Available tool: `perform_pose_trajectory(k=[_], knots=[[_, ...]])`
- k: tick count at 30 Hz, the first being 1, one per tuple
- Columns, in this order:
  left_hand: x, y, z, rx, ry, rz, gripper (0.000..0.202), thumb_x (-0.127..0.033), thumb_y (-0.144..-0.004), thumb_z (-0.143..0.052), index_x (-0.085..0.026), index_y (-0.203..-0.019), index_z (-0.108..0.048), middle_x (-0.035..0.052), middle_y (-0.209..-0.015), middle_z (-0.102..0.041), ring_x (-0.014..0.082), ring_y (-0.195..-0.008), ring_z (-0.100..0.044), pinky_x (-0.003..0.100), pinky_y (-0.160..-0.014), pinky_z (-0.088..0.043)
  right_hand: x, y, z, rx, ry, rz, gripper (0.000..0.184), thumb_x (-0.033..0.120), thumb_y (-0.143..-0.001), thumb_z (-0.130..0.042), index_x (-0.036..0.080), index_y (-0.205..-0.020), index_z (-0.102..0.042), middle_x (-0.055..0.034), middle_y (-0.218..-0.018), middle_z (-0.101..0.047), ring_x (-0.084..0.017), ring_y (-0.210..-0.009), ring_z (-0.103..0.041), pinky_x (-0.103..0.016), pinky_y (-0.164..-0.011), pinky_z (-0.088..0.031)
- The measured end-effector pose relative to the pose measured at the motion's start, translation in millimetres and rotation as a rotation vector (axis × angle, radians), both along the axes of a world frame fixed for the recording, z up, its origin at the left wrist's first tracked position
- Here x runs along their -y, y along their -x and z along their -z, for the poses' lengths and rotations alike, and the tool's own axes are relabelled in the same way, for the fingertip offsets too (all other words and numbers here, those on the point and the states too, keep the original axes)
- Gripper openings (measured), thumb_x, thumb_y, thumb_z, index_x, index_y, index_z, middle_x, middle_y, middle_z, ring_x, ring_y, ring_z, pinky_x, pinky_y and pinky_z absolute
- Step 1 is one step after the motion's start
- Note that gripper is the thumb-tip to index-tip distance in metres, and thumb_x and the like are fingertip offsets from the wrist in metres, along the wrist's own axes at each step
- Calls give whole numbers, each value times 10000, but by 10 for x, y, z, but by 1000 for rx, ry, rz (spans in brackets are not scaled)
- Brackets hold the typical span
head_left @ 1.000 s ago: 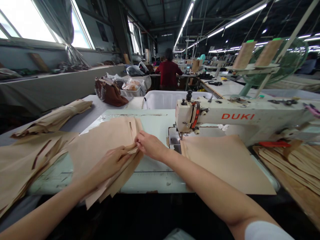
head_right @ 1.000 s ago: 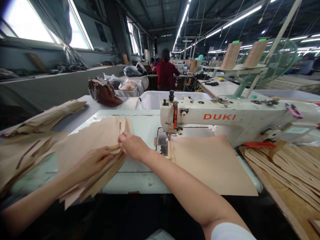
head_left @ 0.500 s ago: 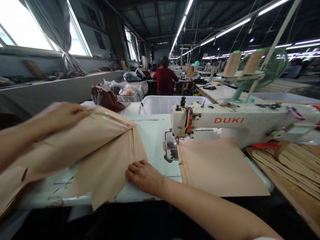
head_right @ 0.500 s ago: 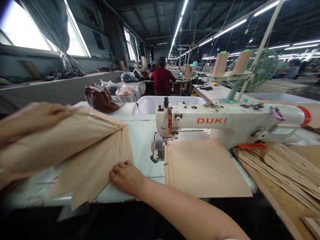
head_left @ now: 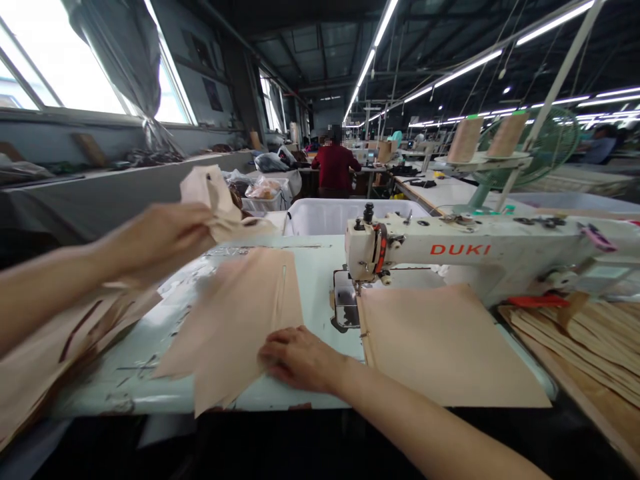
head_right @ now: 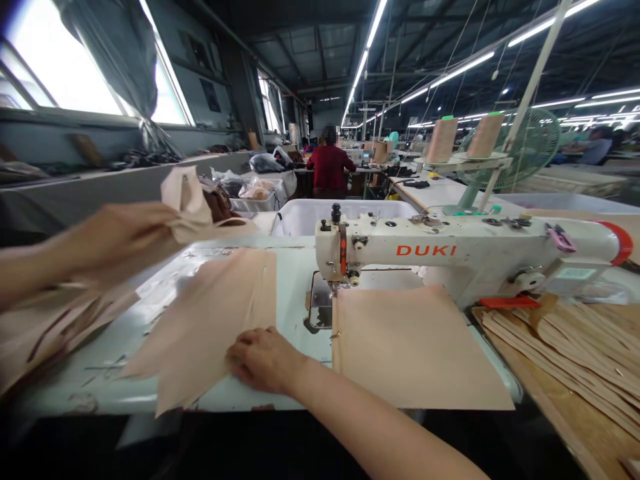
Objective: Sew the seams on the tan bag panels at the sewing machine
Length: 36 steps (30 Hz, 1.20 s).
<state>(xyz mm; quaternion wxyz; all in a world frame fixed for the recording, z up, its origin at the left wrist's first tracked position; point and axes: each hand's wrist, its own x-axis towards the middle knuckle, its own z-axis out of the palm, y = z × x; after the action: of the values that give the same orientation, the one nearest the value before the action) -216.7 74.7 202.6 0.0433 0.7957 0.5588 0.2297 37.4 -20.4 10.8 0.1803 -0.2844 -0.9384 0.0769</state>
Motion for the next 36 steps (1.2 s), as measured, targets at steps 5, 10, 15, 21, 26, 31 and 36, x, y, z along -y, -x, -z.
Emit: perform_pose_trajectory(k=[5, 10, 15, 21, 26, 31, 36], knots=[[517, -193, 1233, -116, 135, 242, 389, -378, -884, -417, -182, -1033, -718, 74, -1132, -714, 275, -1090, -645, 370, -1026, -459, -234, -168, -59, -12, 99, -47, 372, 68, -816, -588, 107, -1185, -621, -119, -1213, -618, -183, -1091, -609, -254, -925, -484], [785, -232, 1691, -99, 179, 231, 391, -342, -957, -386, -220, -1190, -675, 84, -1357, -627, 290, -1249, -578, 387, -1081, -437, -357, -118, -102, 117, 50, -170, 143, 105, -822, -638, 127, -953, -691, -91, -1102, -669, -189, -1003, -617, -268, -898, -493], [905, -255, 1651, -134, 231, 203, 360, -482, -936, -512, -229, -1127, -683, 94, -1231, -659, 293, -1124, -634, 410, -1006, -483, -342, 10, -152, 210, -25, -187, 122, 73, -884, -576, 126, -829, -671, -96, -956, -691, -207, -921, -612, -315, -841, -497], [1072, -362, 1635, -153, 314, 177, 494, -509, -800, -687, -251, -1220, -648, 97, -1328, -584, 332, -1111, -642, 457, -985, -504, -474, -95, -237, 203, 42, -206, 109, 76, -798, -652, 150, -868, -691, -41, -979, -693, -150, -833, -628, -239, -764, -497], [1127, -453, 1605, -129, 284, 204, 466, -372, -793, -665, -227, -1235, -628, 110, -1307, -602, 330, -1192, -581, 456, -1064, -457, -529, -140, -255, 191, 65, -249, 226, 4, -730, -658, 150, -898, -696, -45, -1032, -689, -166, -934, -630, -234, -803, -487], [1131, -461, 1673, -126, 251, 198, 418, -331, -828, -609, -216, -1229, -625, 121, -1275, -602, 298, -1195, -574, 456, -1098, -413, -555, -72, -226, 164, 78, -252, 137, 33, -791, -625, 147, -799, -700, -51, -968, -712, -179, -916, -635, -256, -793, -478], [1118, -454, 1753, -129, 255, 138, 397, -440, -810, -650, -237, -1150, -673, 107, -1225, -626, 302, -1124, -613, 443, -1015, -466, -647, -90, -203, 80, 119, -234, 189, 36, -840, -602, 170, -873, -730, -5, -893, -728, -116, -792, -652, -198, -744, -467]])
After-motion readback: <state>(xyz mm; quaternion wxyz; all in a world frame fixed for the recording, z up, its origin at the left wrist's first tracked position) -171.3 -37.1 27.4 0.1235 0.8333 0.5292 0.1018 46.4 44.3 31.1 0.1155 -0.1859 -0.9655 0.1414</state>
